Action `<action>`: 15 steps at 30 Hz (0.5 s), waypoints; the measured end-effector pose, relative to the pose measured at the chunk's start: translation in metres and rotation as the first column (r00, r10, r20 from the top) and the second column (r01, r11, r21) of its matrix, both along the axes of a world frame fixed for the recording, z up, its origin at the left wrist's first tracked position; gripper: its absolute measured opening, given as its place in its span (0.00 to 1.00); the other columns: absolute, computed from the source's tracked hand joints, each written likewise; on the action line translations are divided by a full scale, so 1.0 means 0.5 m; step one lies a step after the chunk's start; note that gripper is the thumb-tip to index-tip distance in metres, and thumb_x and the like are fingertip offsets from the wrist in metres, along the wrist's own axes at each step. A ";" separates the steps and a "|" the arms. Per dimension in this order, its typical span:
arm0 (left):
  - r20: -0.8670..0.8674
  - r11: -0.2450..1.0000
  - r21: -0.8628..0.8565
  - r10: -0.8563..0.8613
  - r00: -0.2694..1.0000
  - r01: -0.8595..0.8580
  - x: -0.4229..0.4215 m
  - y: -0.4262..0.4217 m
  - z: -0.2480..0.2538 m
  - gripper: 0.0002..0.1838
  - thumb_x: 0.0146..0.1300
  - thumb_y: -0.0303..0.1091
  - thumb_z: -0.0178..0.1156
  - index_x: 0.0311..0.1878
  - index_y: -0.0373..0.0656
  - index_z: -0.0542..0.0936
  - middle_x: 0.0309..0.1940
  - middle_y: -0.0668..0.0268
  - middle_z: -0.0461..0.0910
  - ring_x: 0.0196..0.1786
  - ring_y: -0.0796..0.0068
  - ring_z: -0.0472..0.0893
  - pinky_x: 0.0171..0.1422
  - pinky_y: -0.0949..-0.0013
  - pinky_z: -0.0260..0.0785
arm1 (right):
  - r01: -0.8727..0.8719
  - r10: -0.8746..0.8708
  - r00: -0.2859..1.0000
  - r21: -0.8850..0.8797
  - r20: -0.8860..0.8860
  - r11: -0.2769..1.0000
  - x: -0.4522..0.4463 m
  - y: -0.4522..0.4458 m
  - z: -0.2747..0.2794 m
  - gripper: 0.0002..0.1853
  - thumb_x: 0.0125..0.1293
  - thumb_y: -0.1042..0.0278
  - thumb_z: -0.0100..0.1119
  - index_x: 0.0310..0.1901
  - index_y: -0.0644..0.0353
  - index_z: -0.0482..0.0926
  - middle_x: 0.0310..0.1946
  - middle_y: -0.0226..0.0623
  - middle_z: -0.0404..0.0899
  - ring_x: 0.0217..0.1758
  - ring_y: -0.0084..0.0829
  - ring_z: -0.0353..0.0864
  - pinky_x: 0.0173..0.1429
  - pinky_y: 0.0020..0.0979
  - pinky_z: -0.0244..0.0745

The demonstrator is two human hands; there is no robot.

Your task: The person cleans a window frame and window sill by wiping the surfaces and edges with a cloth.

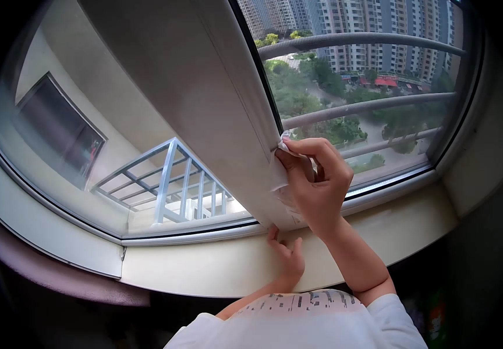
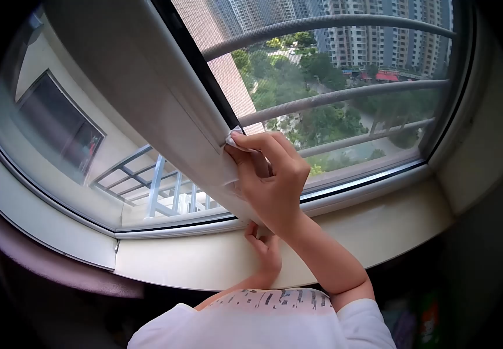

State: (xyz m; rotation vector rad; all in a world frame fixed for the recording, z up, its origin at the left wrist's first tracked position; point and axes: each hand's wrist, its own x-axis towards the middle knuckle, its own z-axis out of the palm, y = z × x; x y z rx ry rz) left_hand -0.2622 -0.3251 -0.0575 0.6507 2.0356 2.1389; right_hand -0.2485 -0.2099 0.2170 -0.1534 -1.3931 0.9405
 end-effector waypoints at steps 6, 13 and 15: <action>-0.011 1.000 -0.014 -0.008 1.000 0.008 -0.001 0.005 -0.001 0.35 0.69 0.24 0.62 0.72 0.38 0.53 0.74 0.53 0.54 0.74 0.64 0.60 0.76 0.62 0.55 | 0.123 -0.122 0.992 0.088 -0.017 0.989 -0.004 -0.004 -0.021 0.12 0.57 0.89 0.68 0.40 0.63 0.87 0.35 0.37 0.86 0.38 0.27 0.88 0.41 0.24 0.81; 0.049 0.997 0.066 0.045 0.998 -0.048 0.005 0.013 -0.019 0.39 0.62 0.26 0.64 0.73 0.32 0.55 0.74 0.48 0.58 0.72 0.57 0.64 0.70 0.58 0.60 | 0.318 -0.283 0.947 0.328 -0.151 0.890 -0.031 0.014 0.011 0.15 0.55 0.93 0.67 0.41 0.63 0.87 0.37 0.37 0.87 0.41 0.32 0.88 0.43 0.25 0.81; 0.025 0.995 0.083 0.045 0.999 -0.047 0.000 0.010 -0.019 0.39 0.63 0.26 0.64 0.72 0.31 0.55 0.74 0.47 0.58 0.72 0.56 0.64 0.70 0.58 0.60 | 0.278 -0.265 0.960 0.241 -0.085 0.930 -0.023 -0.001 -0.047 0.16 0.55 0.93 0.66 0.41 0.63 0.86 0.37 0.37 0.87 0.41 0.34 0.88 0.43 0.27 0.82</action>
